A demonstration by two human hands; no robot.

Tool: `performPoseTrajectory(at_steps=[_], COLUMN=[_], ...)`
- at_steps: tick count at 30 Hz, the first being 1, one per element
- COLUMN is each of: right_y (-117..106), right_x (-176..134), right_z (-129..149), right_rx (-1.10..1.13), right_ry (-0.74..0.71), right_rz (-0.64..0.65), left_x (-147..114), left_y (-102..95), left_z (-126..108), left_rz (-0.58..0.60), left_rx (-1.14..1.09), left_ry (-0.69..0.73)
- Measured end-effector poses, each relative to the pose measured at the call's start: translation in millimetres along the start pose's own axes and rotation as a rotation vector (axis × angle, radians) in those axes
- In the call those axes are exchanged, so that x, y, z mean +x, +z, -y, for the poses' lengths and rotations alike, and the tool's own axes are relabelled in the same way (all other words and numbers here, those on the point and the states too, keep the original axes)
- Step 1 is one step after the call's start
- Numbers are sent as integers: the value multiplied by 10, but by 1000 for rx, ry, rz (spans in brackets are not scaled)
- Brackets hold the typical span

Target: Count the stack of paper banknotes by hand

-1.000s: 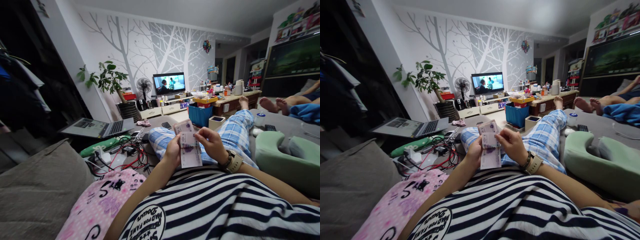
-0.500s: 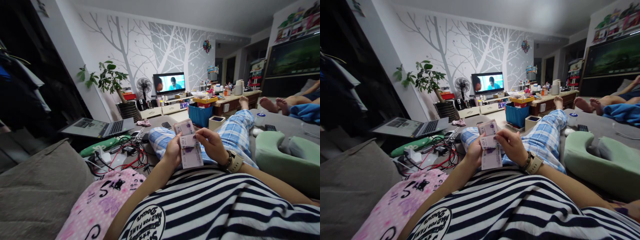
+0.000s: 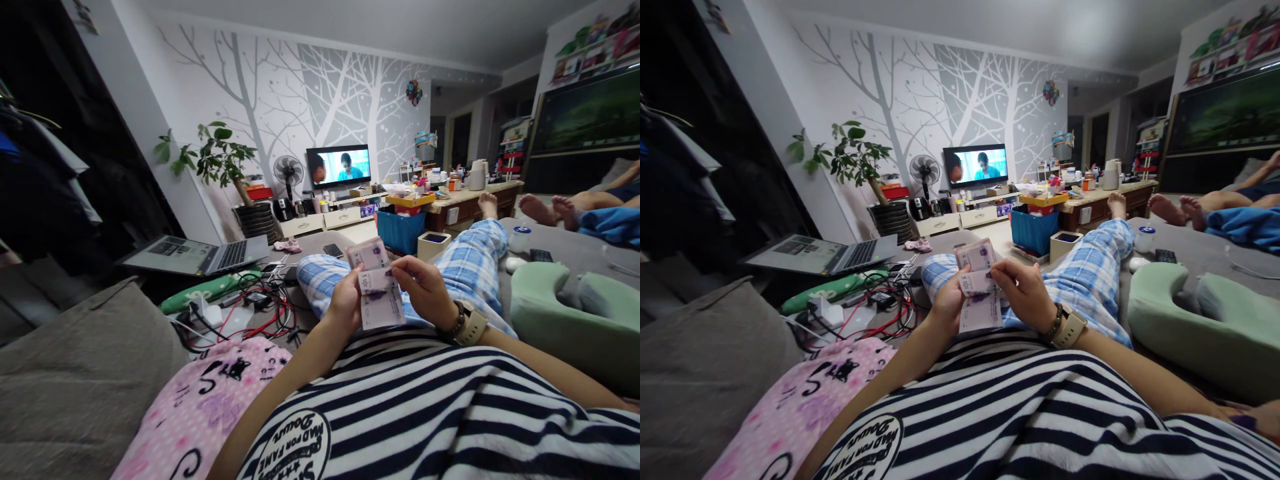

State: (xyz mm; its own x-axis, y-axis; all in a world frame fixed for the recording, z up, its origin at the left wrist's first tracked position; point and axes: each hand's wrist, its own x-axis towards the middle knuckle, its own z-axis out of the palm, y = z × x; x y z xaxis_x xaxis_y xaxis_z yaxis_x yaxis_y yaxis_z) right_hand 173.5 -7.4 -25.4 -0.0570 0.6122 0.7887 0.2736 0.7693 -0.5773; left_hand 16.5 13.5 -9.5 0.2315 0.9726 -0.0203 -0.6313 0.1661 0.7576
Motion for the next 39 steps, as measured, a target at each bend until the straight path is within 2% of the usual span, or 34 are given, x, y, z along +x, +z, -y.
performPoseTrajectory(at_steps=[10, 20, 32, 36, 39], right_y=[-1, -8, -15, -15, -10], right_x=[9, -3, -19, -31, -13], right_z=[77, 95, 80, 96, 78], right_rx=[-42, -6, 44, 107, 78], right_ry=[-63, -89, -82, -63, -1], right_rz=[20, 51, 72, 135, 91], left_x=[-155, 2, 38, 16, -3], left_y=[138, -10, -19, 22, 46], left_z=[-80, 18, 30, 30, 29], left_rz=[-9, -3, -63, -63, -54], left_rx=[-34, -36, -32, -31, -43], left_ry=[-88, -41, -20, 12, -16])
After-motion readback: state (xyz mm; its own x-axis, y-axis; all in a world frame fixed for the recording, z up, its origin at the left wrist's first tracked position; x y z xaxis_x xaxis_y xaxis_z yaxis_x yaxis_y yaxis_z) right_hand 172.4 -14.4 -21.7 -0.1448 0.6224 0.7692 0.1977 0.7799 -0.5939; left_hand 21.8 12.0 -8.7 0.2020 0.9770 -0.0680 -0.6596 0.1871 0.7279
